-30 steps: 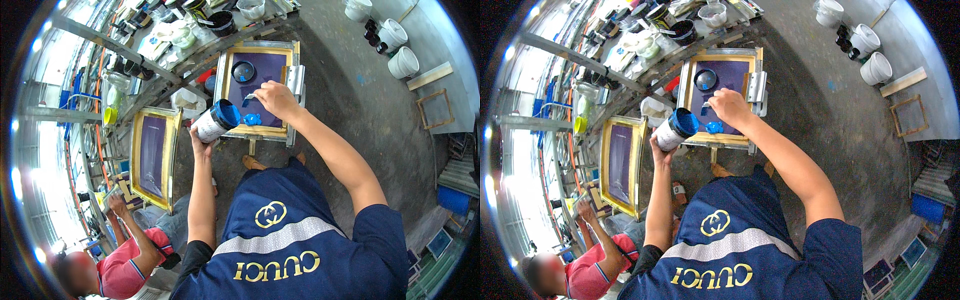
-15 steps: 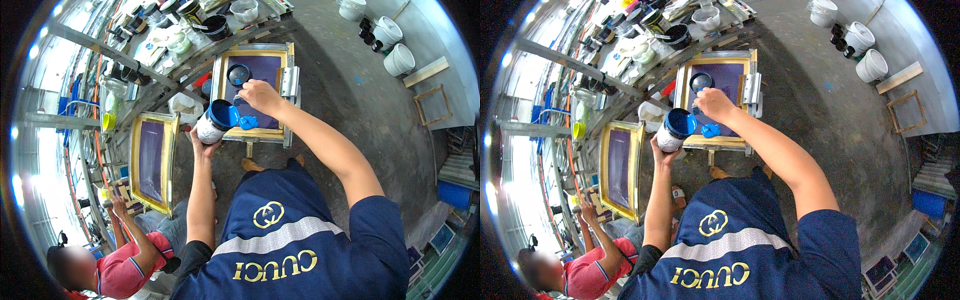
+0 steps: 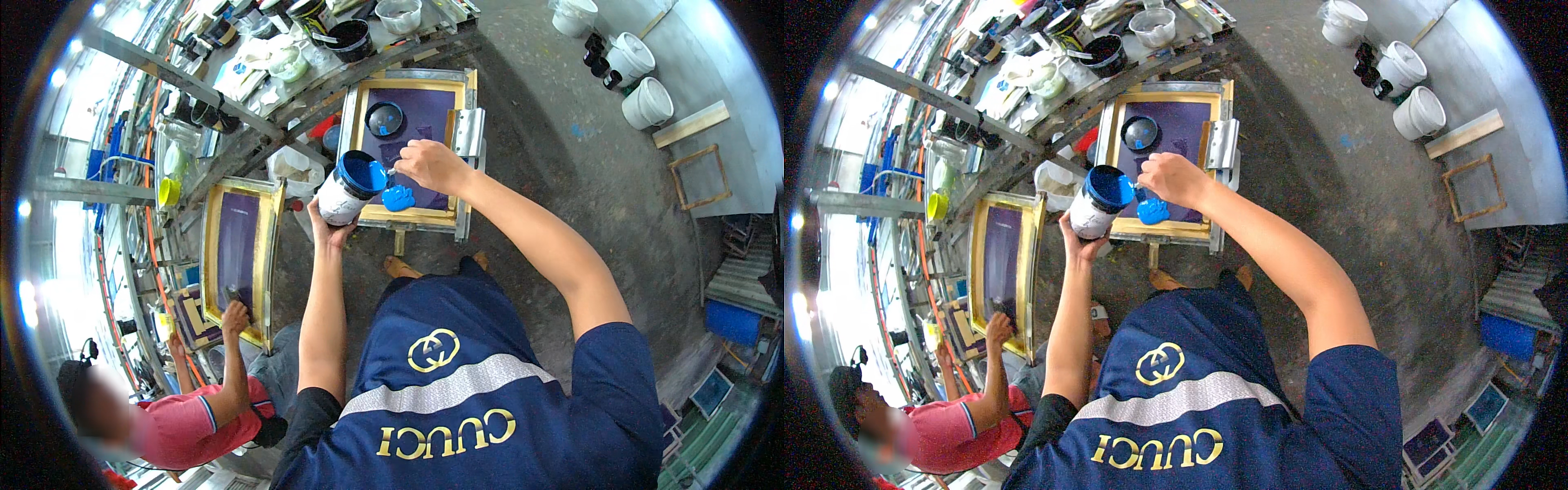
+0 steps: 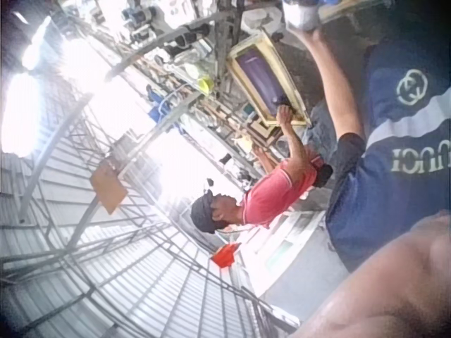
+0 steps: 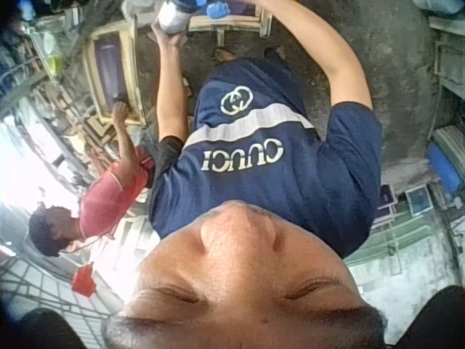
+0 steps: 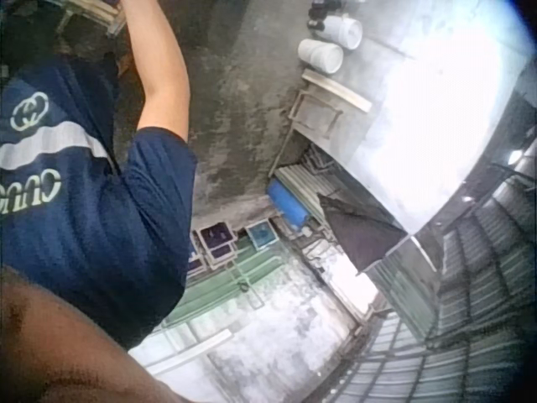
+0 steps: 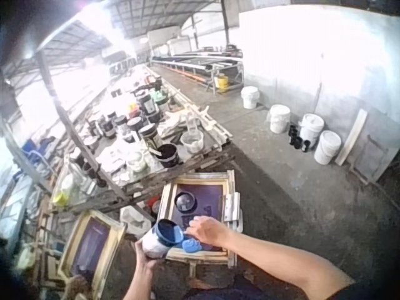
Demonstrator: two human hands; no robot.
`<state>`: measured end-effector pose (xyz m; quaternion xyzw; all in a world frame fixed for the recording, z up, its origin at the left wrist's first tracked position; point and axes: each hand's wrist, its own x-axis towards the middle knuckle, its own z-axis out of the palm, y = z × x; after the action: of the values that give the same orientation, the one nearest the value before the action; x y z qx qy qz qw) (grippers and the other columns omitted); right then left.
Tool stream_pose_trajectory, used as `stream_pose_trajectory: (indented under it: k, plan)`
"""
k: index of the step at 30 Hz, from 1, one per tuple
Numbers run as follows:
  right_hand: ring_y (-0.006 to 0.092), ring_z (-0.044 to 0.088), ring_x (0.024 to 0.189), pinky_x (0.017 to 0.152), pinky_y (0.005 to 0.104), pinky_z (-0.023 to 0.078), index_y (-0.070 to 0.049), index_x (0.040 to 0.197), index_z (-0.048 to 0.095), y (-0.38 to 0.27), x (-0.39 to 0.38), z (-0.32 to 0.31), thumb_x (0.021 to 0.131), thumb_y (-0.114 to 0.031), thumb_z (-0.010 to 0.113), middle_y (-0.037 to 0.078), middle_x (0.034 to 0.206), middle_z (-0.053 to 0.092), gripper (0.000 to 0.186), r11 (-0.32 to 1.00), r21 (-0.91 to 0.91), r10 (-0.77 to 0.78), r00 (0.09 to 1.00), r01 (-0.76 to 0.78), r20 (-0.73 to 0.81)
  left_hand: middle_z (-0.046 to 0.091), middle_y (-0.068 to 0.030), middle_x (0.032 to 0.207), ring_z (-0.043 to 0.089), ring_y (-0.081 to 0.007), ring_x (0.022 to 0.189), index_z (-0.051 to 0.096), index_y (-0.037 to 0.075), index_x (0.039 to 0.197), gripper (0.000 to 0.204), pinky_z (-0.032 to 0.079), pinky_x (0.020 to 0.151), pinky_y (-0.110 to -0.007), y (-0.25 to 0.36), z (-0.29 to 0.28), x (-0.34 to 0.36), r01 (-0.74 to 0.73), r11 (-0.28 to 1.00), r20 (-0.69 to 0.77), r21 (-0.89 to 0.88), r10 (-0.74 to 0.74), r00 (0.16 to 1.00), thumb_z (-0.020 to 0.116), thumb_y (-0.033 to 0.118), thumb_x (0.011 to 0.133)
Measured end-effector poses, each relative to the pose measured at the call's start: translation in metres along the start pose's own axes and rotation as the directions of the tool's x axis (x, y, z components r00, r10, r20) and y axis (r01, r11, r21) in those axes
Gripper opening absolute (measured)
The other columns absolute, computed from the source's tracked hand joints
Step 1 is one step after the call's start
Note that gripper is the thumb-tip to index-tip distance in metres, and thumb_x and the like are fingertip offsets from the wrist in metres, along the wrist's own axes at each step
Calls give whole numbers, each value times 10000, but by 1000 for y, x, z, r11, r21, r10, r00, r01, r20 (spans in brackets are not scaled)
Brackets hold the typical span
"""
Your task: The person uses a squeegee to spread ink across a screen printing frame, then moves to a workbench to clean the squeegee and prepare blue ink in a container. The person handles the screen frame, squeegee, and ink containers throughout the process.
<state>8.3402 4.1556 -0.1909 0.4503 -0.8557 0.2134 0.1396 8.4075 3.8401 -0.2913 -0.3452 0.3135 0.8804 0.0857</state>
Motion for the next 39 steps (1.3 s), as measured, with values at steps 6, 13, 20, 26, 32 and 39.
stream_pose_trajectory:
  k: [6, 13, 20, 26, 32, 39]
  plan:
    - [238, 643, 861, 788, 362, 544, -79, 779, 696, -13, 10, -30, 848, -120, 658, 62, 801, 617, 89, 999, 12, -52, 999, 52, 3, 622, -106, 1360, 592, -358, 1217, 571, 194, 1378, 702, 508, 917, -583, -2, -13, 9, -58, 998, -15, 14, 58, 998, 628, 627, 829]
    - [236, 646, 816, 760, 364, 530, -105, 778, 675, -24, 39, -69, 904, -180, 681, 53, 769, 607, 146, 992, -24, -124, 992, 123, -31, 599, -123, 1386, 572, -371, 1228, 560, 195, 1399, 685, 505, 930, -595, -2, -49, 10, 36, 990, 43, -134, -31, 999, 581, 605, 851]
    - [240, 619, 788, 724, 372, 522, -94, 952, 741, -38, 86, -80, 905, -158, 719, 52, 783, 587, 83, 979, 28, -202, 979, 202, 2, 602, -120, 1393, 587, -377, 1230, 569, 205, 1378, 606, 506, 913, -605, -15, -50, 0, 128, 969, 121, -213, -104, 987, 595, 546, 878]
    - [271, 649, 814, 754, 385, 538, -90, 908, 713, -1, 95, -27, 946, -211, 663, 68, 801, 629, 136, 962, -86, -238, 949, 260, 207, 596, -124, 1411, 582, -389, 1249, 561, 220, 1396, 656, 491, 938, -601, -32, -33, -3, 135, 972, 168, -191, -103, 980, 514, 637, 891]
    - [324, 690, 805, 726, 445, 530, -55, 893, 752, -25, 87, -40, 943, -276, 672, 143, 785, 688, 241, 934, 65, 272, 818, -351, 507, 629, -93, 1367, 610, -358, 1195, 603, 243, 1348, 625, 505, 901, -593, -43, -44, 8, 77, 953, 107, -292, -48, 993, 526, 640, 872]
    - [275, 633, 799, 712, 395, 530, -96, 945, 736, -51, 108, -66, 914, -167, 677, 72, 762, 598, 98, 971, 58, -240, 952, 233, 193, 619, -101, 1388, 603, -368, 1210, 597, 243, 1371, 660, 498, 917, -604, -47, -27, -6, 117, 943, 138, -312, -77, 987, 428, 673, 901]
